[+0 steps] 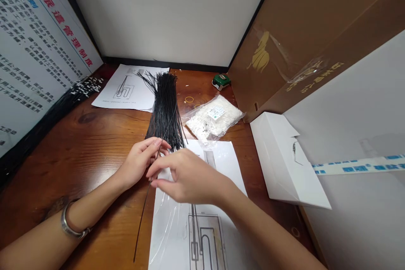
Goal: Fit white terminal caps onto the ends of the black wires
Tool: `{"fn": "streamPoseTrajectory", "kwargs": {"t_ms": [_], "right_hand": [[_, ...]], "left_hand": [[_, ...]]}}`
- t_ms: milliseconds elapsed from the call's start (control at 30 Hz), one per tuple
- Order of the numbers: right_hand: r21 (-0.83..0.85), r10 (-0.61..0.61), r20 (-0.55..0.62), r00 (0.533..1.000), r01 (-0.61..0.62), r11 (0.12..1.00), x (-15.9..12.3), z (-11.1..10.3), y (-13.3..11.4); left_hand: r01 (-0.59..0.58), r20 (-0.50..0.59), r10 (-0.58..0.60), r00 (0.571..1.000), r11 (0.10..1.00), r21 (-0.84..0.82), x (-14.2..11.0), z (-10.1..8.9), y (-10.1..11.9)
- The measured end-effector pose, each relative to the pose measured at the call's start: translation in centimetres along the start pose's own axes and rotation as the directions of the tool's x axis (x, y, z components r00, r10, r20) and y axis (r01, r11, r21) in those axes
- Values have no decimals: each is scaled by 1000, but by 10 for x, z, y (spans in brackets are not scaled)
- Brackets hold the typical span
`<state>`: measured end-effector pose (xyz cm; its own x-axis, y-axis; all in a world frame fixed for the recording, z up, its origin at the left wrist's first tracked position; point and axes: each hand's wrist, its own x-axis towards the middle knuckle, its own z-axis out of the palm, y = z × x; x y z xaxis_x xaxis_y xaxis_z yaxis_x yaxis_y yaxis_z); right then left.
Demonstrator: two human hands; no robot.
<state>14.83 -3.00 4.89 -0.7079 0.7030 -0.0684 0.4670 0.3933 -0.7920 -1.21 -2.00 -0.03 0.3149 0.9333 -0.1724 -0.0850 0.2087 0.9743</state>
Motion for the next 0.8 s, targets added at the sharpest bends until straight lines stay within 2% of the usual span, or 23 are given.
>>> {"fn": "streamPoseTrajectory", "kwargs": {"t_ms": [100, 200, 367, 433, 467, 500, 533, 567, 600, 633, 667, 700, 733, 800], "right_hand": [[-18, -12, 169, 986, 16, 1000, 0, 6, -8], [12, -25, 289, 957, 22, 1000, -1, 13, -14], [104, -74, 414, 907, 34, 994, -6, 21, -21], [157, -90, 448, 890, 21, 987, -7, 18, -22], [164, -79, 439, 895, 7, 986, -7, 13, -22], [141, -42, 402, 915, -16, 990, -7, 7, -19], [84, 32, 316, 948, -61, 995, -7, -1, -15], [-11, 146, 137, 980, -146, 989, -7, -10, -9], [-123, 262, -67, 963, -268, 955, -6, -20, -1], [-230, 341, -283, 896, -409, 883, -6, -30, 9], [-300, 383, -471, 795, -552, 778, -6, -39, 20], [-327, 402, -575, 713, -651, 685, -6, -47, 32], [-332, 421, -610, 671, -699, 634, -7, -53, 44], [-319, 472, -596, 650, -731, 604, -8, -59, 64]], "left_hand": [[23, -33, -24, 999, 999, -47, 0, 1, 2], [11, -39, -13, 999, 998, -58, 1, 1, 2], [20, -57, -25, 998, 996, -82, 3, 0, 0], [18, -56, -22, 998, 997, -82, 2, 0, -1], [16, -56, -20, 998, 997, -74, 2, 0, -1], [16, -54, -19, 998, 998, -63, 2, 0, -1], [19, -49, -22, 999, 998, -53, 1, 0, -1], [23, -42, -25, 999, 999, -44, 1, 0, -1], [26, -32, -27, 999, 999, -37, 1, 0, 0], [25, -20, -26, 999, 999, -34, 0, 0, 0], [24, -4, -24, 1000, 999, -35, 0, 0, 0], [19, 9, -19, 1000, 999, -42, 0, 0, 0], [14, 18, -13, 1000, 999, -50, 0, -1, -1], [4, 16, -3, 1000, 998, -64, 0, -1, -2]]}}
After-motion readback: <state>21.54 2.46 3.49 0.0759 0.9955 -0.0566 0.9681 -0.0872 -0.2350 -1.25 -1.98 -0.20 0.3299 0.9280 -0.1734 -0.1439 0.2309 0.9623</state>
